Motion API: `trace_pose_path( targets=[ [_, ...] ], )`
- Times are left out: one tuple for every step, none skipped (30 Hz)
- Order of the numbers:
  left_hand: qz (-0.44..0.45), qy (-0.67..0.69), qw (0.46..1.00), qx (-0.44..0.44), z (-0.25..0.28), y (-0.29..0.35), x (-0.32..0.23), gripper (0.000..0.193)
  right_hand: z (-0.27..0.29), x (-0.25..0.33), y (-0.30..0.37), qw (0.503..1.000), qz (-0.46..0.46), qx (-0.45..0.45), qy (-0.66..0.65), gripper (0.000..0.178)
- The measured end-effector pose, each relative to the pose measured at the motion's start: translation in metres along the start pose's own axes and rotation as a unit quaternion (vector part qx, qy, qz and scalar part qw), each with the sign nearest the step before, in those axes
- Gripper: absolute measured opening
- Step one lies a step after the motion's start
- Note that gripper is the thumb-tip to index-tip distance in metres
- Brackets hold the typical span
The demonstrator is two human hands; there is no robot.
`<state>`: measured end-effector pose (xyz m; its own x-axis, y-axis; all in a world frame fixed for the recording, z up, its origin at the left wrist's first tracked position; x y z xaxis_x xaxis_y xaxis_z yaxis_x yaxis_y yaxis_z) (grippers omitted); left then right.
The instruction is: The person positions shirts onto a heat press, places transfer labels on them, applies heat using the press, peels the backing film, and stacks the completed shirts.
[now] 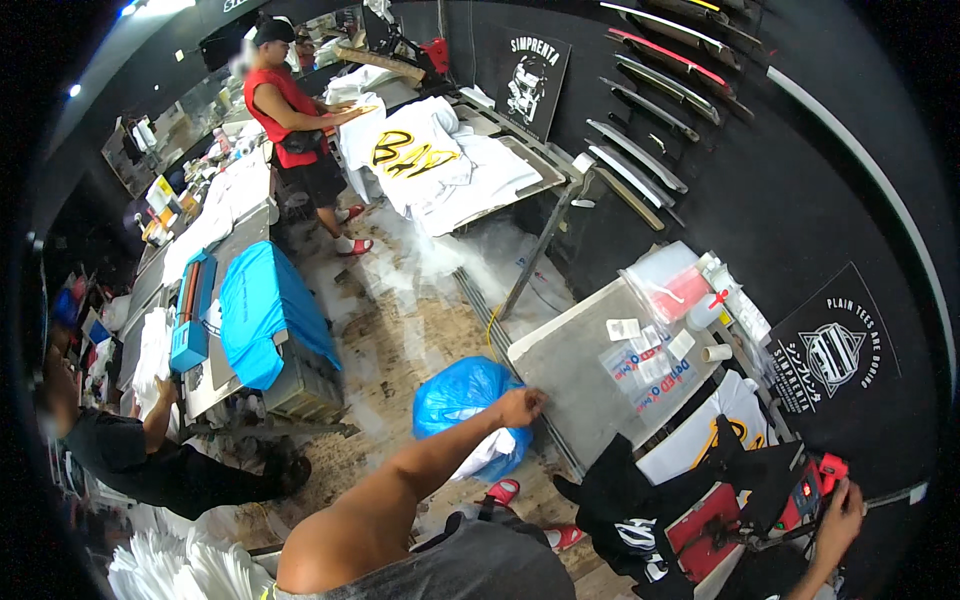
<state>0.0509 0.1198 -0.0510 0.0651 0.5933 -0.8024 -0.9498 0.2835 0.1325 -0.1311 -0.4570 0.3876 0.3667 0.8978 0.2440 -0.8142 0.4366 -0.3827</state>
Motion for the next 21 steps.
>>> trace_pose_path(
  targets=[
    [0.027,0.021,0.999,0.021,-0.009,0.013,0.010,0.039,-0.027,0.001,-0.012,0.998,0.016,-0.037,0.046,0.041],
    [0.061,0.043,0.996,0.039,-0.019,0.028,0.021,0.037,-0.053,0.001,-0.021,0.995,0.007,-0.065,0.078,0.043],
    [0.049,0.015,0.998,0.044,-0.027,0.045,0.036,0.035,-0.074,-0.001,-0.025,0.984,-0.014,-0.089,0.151,0.044],
    [0.053,-0.009,0.998,0.039,-0.036,0.066,0.052,0.033,-0.095,-0.003,-0.028,0.974,-0.025,-0.088,0.208,0.047],
    [0.042,-0.023,0.998,0.031,-0.048,0.092,0.064,0.031,-0.103,-0.010,-0.032,0.964,-0.059,-0.103,0.238,0.051],
    [0.056,-0.054,0.996,0.030,-0.052,0.107,0.076,0.029,-0.108,-0.018,-0.033,0.972,-0.057,-0.114,0.196,0.047],
    [0.082,-0.065,0.992,0.068,-0.057,0.123,0.086,0.031,-0.113,-0.026,-0.033,0.974,-0.024,-0.133,0.180,0.045],
    [0.124,-0.100,0.980,0.120,-0.063,0.141,0.092,0.033,-0.111,-0.037,-0.034,0.974,-0.015,-0.161,0.159,0.043],
    [0.139,-0.089,0.978,0.129,-0.065,0.155,0.096,0.033,-0.109,-0.048,-0.036,0.987,0.024,-0.115,0.106,0.036],
    [0.175,-0.102,0.963,0.176,-0.070,0.170,0.095,0.038,-0.105,-0.060,-0.036,0.988,0.027,-0.106,0.106,0.036],
    [0.204,-0.119,0.946,0.224,-0.074,0.180,0.092,0.044,-0.101,-0.071,-0.037,0.990,0.064,-0.101,0.079,0.033],
    [0.212,-0.118,0.945,0.220,-0.076,0.186,0.088,0.044,-0.100,-0.080,-0.038,0.988,0.121,-0.089,0.034,0.030],
    [0.233,-0.090,0.942,0.222,-0.080,0.192,0.083,0.045,-0.094,-0.091,-0.038,0.986,0.150,-0.065,0.002,0.029],
    [0.253,-0.080,0.936,0.233,-0.083,0.195,0.078,0.045,-0.092,-0.100,-0.041,0.990,0.121,-0.068,0.014,0.029],
    [0.262,-0.074,0.936,0.223,-0.089,0.192,0.073,0.044,-0.089,-0.108,-0.043,0.989,0.136,-0.046,-0.042,0.029],
    [0.260,-0.062,0.940,0.213,-0.093,0.185,0.070,0.044,-0.086,-0.115,-0.044,0.987,0.131,-0.036,-0.090,0.030],
    [0.233,-0.071,0.950,0.196,-0.099,0.178,0.067,0.044,-0.080,-0.121,-0.051,0.990,0.133,0.042,0.008,0.034],
    [0.204,-0.085,0.959,0.177,-0.105,0.170,0.065,0.044,-0.072,-0.125,-0.054,0.985,0.165,0.039,-0.021,0.034],
    [0.191,-0.096,0.963,0.167,-0.112,0.158,0.061,0.040,-0.065,-0.128,-0.060,0.977,0.211,0.016,-0.028,0.038],
    [0.113,-0.115,0.974,0.157,-0.116,0.147,0.057,0.041,-0.058,-0.130,-0.062,0.976,0.216,0.018,-0.007,0.042],
    [0.022,-0.154,0.979,0.134,-0.118,0.138,0.051,0.038,-0.046,-0.133,-0.065,0.972,0.227,0.049,0.033,0.052]
  ],
)
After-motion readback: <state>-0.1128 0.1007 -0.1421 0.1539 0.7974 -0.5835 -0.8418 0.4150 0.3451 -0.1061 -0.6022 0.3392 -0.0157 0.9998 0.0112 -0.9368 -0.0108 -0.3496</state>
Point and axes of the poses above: each hand's wrist, its own y-axis away from the middle knuckle, its own z-axis out of the back of the hand, x = y × z, the point moved 1 cm from there along -y, towards the middle knuckle, and after that the axes turned 1 degree about z, right-handed, at the moved point
